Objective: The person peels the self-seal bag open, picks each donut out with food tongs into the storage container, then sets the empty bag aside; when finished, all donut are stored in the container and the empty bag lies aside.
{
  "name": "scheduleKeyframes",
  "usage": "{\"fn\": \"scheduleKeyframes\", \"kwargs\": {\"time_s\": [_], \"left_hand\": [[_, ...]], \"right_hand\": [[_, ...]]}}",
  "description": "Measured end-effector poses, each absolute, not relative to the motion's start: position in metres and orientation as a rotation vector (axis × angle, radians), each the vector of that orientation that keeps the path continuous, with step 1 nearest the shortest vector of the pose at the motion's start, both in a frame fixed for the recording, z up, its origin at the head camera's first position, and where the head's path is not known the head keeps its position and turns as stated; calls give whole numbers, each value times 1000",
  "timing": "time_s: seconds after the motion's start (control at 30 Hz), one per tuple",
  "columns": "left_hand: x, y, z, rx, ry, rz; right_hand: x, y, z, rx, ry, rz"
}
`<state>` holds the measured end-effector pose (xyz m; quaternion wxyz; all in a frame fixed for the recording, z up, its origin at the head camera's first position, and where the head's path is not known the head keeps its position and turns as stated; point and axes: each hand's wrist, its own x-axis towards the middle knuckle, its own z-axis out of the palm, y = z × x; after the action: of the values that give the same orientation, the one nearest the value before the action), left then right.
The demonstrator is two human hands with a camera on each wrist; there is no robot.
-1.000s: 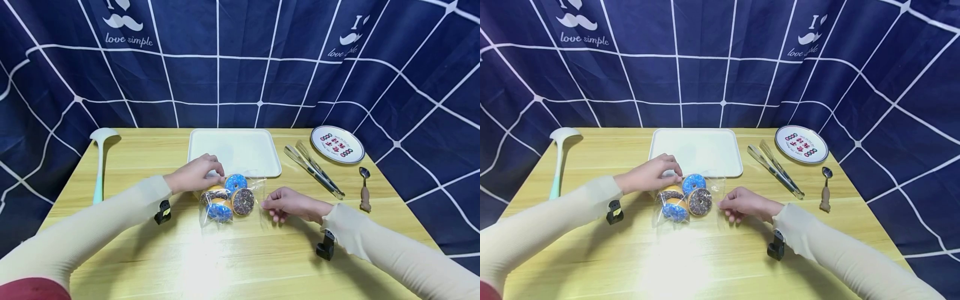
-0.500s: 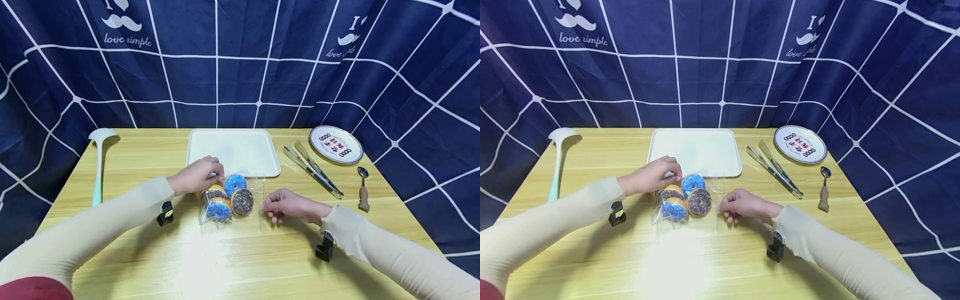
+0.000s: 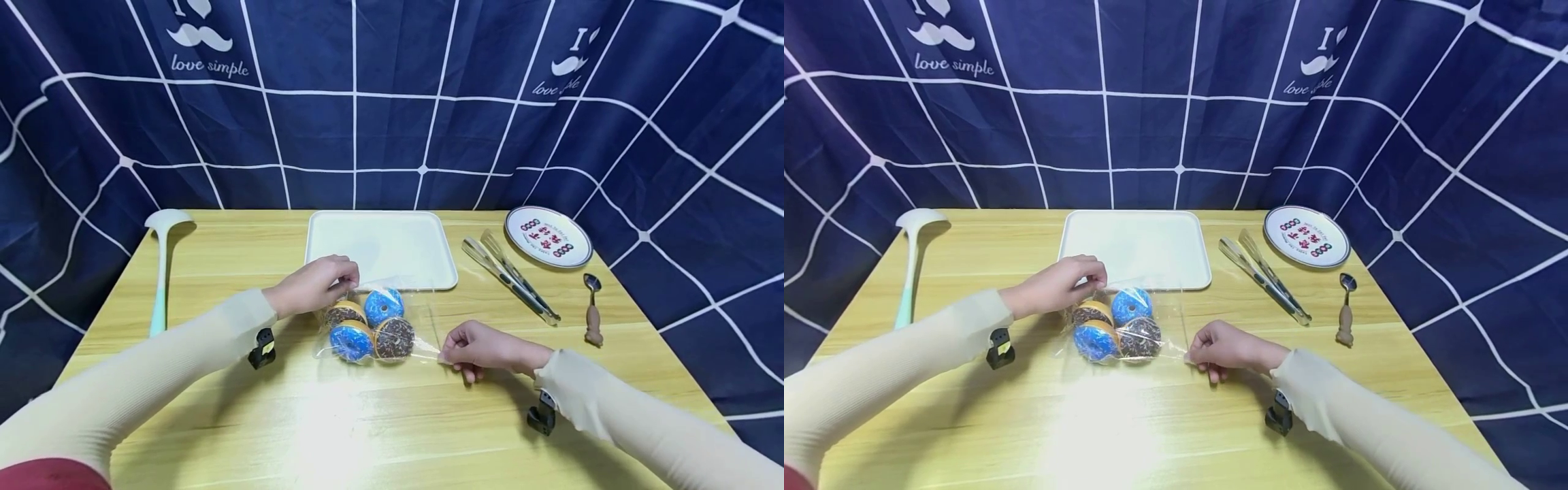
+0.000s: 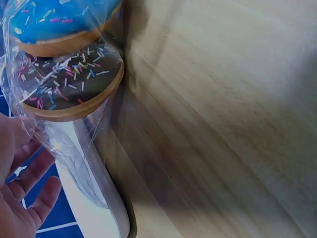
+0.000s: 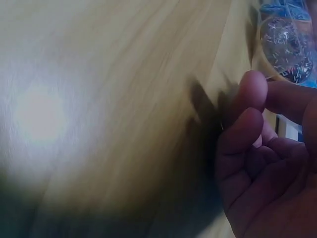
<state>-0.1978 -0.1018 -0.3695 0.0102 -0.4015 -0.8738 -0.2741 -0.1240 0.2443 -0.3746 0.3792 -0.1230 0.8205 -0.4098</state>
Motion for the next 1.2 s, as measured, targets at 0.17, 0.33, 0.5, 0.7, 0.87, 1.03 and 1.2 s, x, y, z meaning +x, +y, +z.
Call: {"fn": "scheduleKeyframes", "kwargs": {"time_s": [0.17,0.33,0.5,0.7,0.87,1.03,1.2], "left_hand": [[-196,-103,-367,-1258,-2758,-904],[-195,-112,-365,-1211,-2805,-895],[-192,-125,-364,-1144,-2878,-824],[-189,-136,-363,-1072,-2967,-781],[-191,-141,-365,-1070,-2991,-872],[-191,-144,-365,-1090,-2997,-1017],[-192,-149,-367,-1053,-2999,-1110]], "right_hand": [[-126,248,-371,-332,2113,-1042],[-135,251,-363,-316,2168,-1079],[-150,247,-355,-296,2262,-1222],[-168,236,-356,-233,2238,-1306],[-178,226,-361,-153,2151,-1370],[-182,219,-363,-125,2113,-1417],[-183,216,-363,-133,2114,-1417]]}}
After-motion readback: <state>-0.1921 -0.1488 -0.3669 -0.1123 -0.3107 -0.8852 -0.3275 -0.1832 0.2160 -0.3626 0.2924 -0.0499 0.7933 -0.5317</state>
